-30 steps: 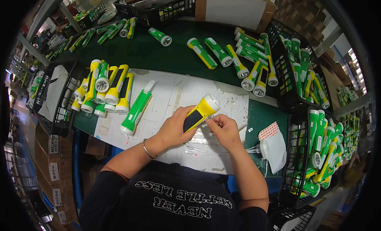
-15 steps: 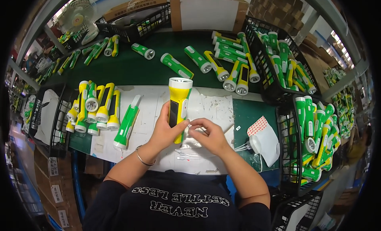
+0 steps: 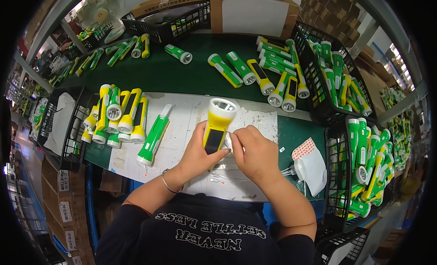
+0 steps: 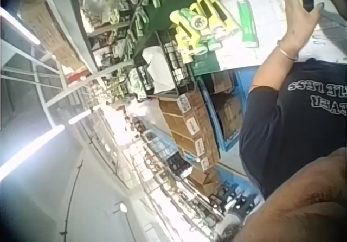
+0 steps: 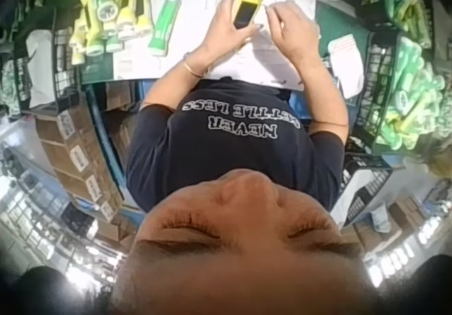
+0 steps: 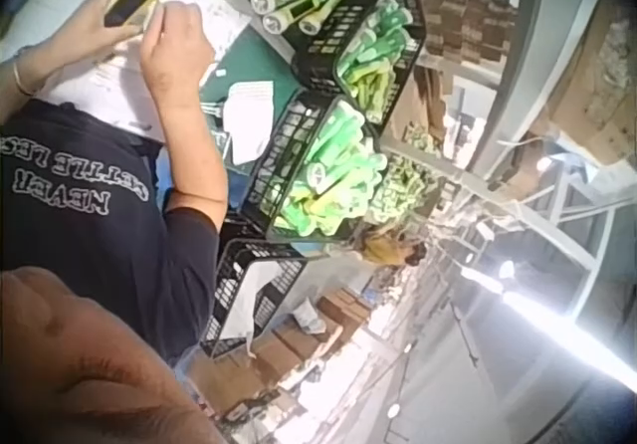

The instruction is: Assembling and inspecting solar-powered flashlights on a factory workbench.

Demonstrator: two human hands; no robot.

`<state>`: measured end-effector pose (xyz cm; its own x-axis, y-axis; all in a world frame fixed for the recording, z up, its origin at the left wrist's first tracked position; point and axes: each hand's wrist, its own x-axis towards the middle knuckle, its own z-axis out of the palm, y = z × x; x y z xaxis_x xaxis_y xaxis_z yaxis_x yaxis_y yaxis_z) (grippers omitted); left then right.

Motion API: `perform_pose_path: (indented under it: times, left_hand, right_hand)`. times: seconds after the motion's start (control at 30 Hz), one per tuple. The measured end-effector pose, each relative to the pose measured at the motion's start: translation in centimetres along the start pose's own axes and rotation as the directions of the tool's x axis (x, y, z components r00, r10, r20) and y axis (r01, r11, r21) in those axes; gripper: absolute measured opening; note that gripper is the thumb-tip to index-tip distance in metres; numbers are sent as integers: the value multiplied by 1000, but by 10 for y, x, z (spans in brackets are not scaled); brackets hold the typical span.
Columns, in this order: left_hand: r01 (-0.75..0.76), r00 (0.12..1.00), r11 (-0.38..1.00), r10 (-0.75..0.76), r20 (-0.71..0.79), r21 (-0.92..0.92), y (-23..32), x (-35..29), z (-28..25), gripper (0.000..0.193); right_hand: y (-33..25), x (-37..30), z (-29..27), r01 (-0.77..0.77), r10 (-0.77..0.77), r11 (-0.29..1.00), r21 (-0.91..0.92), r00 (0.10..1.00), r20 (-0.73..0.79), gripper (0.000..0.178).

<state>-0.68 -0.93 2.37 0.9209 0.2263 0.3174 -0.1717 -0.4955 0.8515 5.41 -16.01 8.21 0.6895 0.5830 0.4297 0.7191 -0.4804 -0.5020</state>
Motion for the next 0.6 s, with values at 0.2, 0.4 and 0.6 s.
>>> perform_pose_path:
  times: [0.2,0.4,0.6]
  left_hand:
    - [69,997,997,-70,-23,-39,4,-22,-6,61]
    - [175,962,903,-72,265,-392,17,-15,-4,65]
    - [152,961,690,65,269,-708,2,-17,1,52]
  right_hand:
    - [7,4,20,40,-40,999,-9,999,8,6]
    - [49,-17,20,-258,296,569,781,950,98,10]
    - [7,-5,38,-211,325,457,864,944,59,22]
